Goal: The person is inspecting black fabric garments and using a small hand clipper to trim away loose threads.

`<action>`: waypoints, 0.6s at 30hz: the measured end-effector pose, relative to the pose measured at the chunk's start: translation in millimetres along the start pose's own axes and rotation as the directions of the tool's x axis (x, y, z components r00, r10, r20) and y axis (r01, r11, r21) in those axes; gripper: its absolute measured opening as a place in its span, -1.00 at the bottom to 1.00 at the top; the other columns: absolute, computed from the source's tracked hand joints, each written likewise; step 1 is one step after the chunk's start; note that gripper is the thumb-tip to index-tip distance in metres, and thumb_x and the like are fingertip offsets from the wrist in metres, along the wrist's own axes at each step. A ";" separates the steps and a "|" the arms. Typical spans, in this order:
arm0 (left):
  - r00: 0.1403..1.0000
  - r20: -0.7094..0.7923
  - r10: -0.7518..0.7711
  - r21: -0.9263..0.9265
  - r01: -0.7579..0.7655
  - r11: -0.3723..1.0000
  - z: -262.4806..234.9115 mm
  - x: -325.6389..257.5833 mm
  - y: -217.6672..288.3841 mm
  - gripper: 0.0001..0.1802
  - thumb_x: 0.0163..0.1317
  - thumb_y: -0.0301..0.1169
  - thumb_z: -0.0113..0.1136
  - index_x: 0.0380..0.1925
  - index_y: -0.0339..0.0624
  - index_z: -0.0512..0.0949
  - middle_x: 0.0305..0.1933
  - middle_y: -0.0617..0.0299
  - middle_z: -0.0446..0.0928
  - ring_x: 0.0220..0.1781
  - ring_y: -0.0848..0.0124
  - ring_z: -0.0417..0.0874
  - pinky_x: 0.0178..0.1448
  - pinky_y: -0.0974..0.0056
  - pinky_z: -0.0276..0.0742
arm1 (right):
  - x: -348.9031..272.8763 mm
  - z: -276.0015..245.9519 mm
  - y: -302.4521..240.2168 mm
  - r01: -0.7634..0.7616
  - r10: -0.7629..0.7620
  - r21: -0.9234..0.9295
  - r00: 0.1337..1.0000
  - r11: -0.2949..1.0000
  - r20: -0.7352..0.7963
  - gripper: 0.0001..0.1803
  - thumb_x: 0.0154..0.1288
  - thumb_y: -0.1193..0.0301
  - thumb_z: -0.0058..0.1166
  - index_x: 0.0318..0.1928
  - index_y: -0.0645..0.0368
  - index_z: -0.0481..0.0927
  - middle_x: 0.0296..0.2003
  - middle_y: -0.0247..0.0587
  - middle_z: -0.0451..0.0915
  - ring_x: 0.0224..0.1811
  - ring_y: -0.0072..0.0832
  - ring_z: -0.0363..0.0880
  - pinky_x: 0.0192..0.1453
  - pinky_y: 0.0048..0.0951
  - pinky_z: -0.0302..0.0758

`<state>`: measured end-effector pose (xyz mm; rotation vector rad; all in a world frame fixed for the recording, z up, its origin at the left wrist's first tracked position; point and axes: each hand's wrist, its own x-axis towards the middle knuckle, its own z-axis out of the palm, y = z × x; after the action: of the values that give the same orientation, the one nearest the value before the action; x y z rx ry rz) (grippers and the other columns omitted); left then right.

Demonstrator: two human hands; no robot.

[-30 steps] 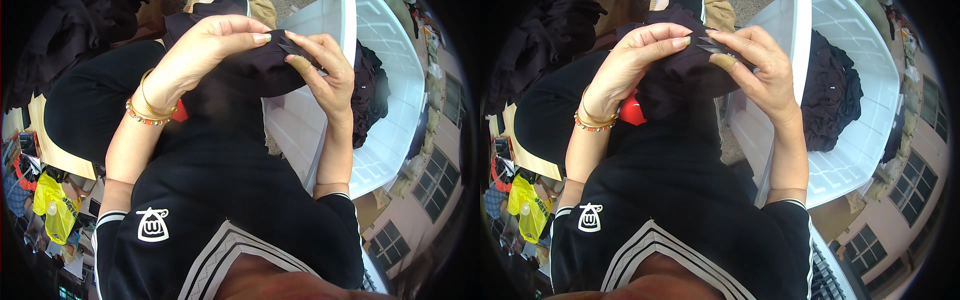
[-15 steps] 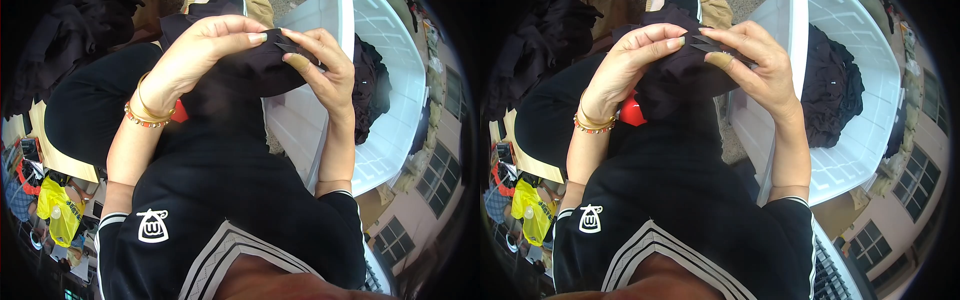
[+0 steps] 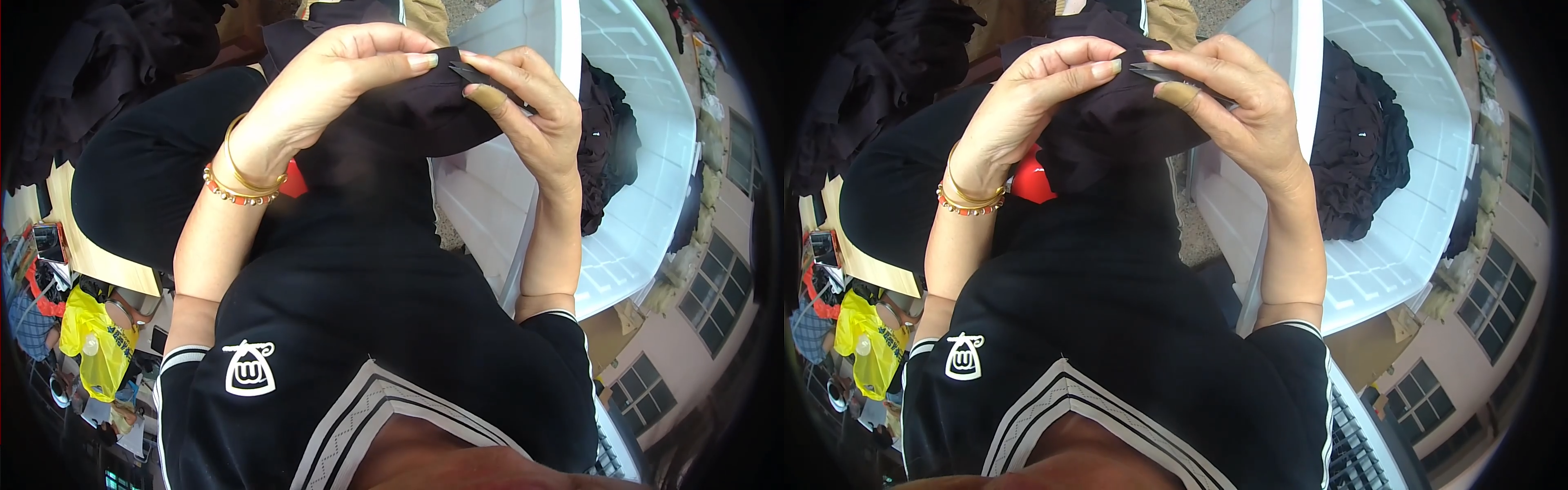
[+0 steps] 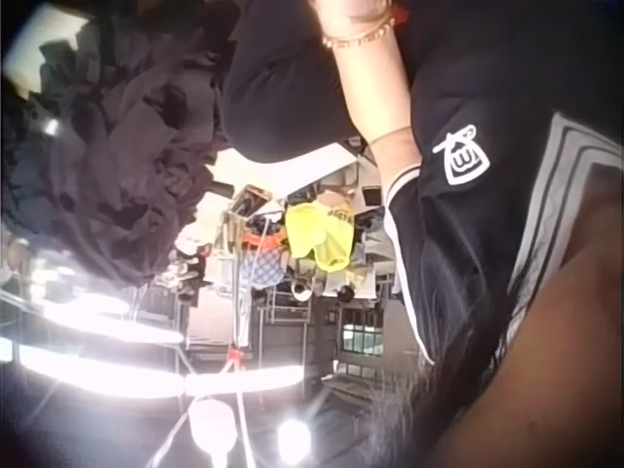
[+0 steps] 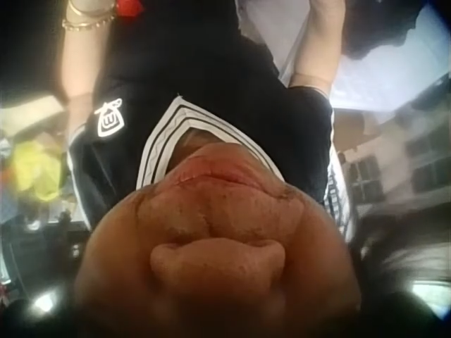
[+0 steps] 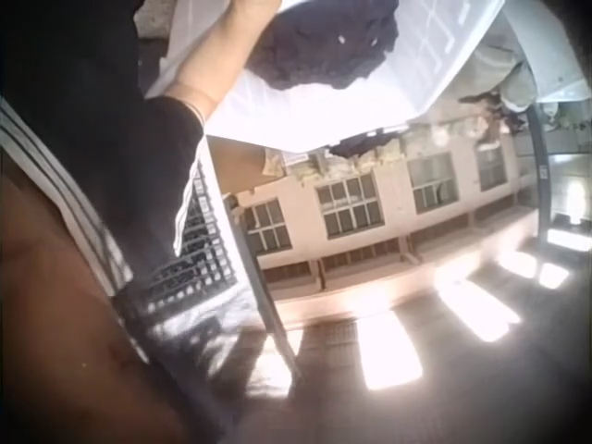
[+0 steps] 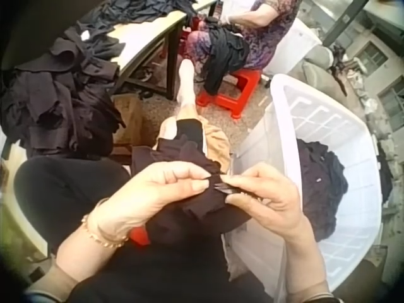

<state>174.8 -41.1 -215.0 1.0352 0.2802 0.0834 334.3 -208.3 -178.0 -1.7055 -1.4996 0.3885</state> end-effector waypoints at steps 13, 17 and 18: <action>1.000 0.014 0.005 0.007 -0.005 1.000 2.1 0.0 1.5 -0.74 0.34 -0.45 0.13 -0.01 -0.29 0.57 -0.11 0.30 0.62 -0.02 0.58 0.60 0.19 0.48 0.40 | 0.6 0.1 -3.5 -0.098 0.099 0.080 0.995 0.992 -0.005 -0.75 0.14 0.55 0.29 -0.12 0.20 0.70 -0.39 -0.37 0.59 -0.37 -0.66 0.52 -0.31 -0.66 0.38; 0.999 0.006 0.037 0.037 -0.037 0.999 9.0 1.0 2.9 -0.75 0.35 -0.42 0.13 -0.05 -0.29 0.59 -0.11 0.33 0.62 -0.03 0.61 0.58 0.17 0.50 0.39 | 1.1 11.6 -9.7 -0.411 0.404 0.304 0.910 0.859 0.089 -0.78 0.20 0.50 0.29 -0.14 0.23 0.65 -0.35 -0.53 0.57 -0.34 -0.82 0.43 -0.30 -0.75 0.35; 0.998 0.020 0.065 0.064 -0.066 0.996 9.5 0.8 2.7 -0.75 0.35 -0.40 0.14 -0.06 -0.30 0.59 -0.11 0.34 0.62 -0.03 0.61 0.57 0.17 0.51 0.39 | -1.6 9.3 -5.9 -0.412 0.404 0.302 0.910 0.860 0.091 -0.78 0.20 0.50 0.29 -0.14 0.23 0.65 -0.35 -0.53 0.57 -0.34 -0.82 0.43 -0.30 -0.75 0.35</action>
<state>178.3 -47.6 -208.3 1.1090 0.2341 0.1248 323.4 -206.5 -179.9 -1.7509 -1.0109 0.8313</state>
